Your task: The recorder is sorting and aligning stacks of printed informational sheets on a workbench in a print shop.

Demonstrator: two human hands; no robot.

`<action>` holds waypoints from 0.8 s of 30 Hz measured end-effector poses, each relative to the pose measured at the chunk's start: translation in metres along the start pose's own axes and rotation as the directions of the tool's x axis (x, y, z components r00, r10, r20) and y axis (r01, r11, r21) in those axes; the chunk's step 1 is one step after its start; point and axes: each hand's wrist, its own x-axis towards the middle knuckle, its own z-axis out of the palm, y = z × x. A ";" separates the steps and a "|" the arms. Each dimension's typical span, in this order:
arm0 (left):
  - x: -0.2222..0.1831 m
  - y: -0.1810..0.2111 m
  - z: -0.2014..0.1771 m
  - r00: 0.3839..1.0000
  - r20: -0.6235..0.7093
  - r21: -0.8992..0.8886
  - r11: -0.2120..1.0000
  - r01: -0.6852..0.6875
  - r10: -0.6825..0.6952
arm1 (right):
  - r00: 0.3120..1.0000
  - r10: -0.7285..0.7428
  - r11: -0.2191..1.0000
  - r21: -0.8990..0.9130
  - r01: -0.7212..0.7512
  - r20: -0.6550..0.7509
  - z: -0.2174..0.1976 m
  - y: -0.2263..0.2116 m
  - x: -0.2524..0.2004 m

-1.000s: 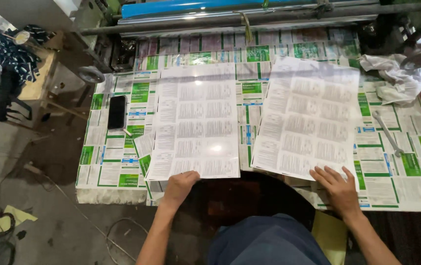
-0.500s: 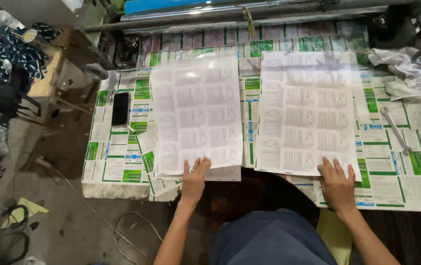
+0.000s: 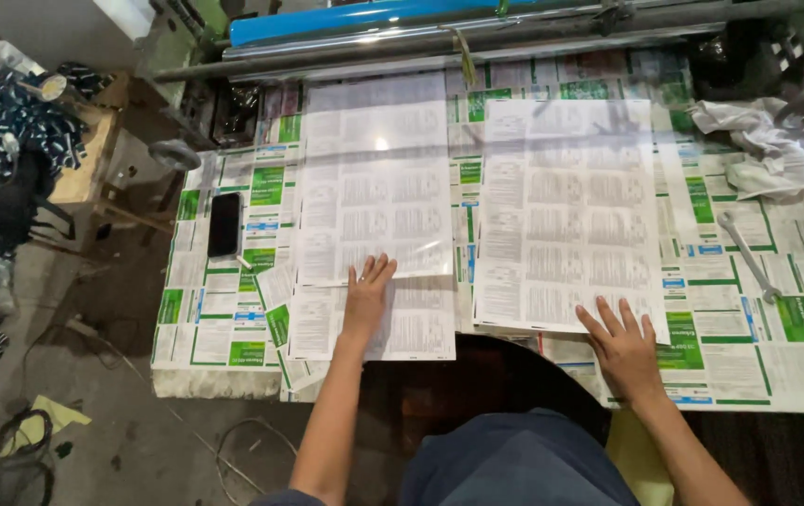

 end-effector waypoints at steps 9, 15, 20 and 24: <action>0.065 -0.037 0.018 1.000 0.022 0.043 0.999 -0.018 0.017 | 0.998 -0.047 0.999 0.025 0.047 0.035 0.000 0.015 0.011; 0.103 -0.052 0.029 0.995 0.095 0.150 0.989 -0.011 -0.003 | 0.998 -0.042 0.999 0.024 0.041 0.046 0.001 0.017 0.016; 0.110 -0.032 0.021 0.994 0.080 0.104 0.992 0.071 -0.079 | 0.997 -0.033 0.996 0.085 0.027 0.070 0.001 0.025 0.031; 0.084 -0.010 0.017 0.984 0.120 0.067 0.990 0.127 -0.135 | 0.997 -0.047 0.993 0.112 0.040 0.064 0.009 0.038 0.058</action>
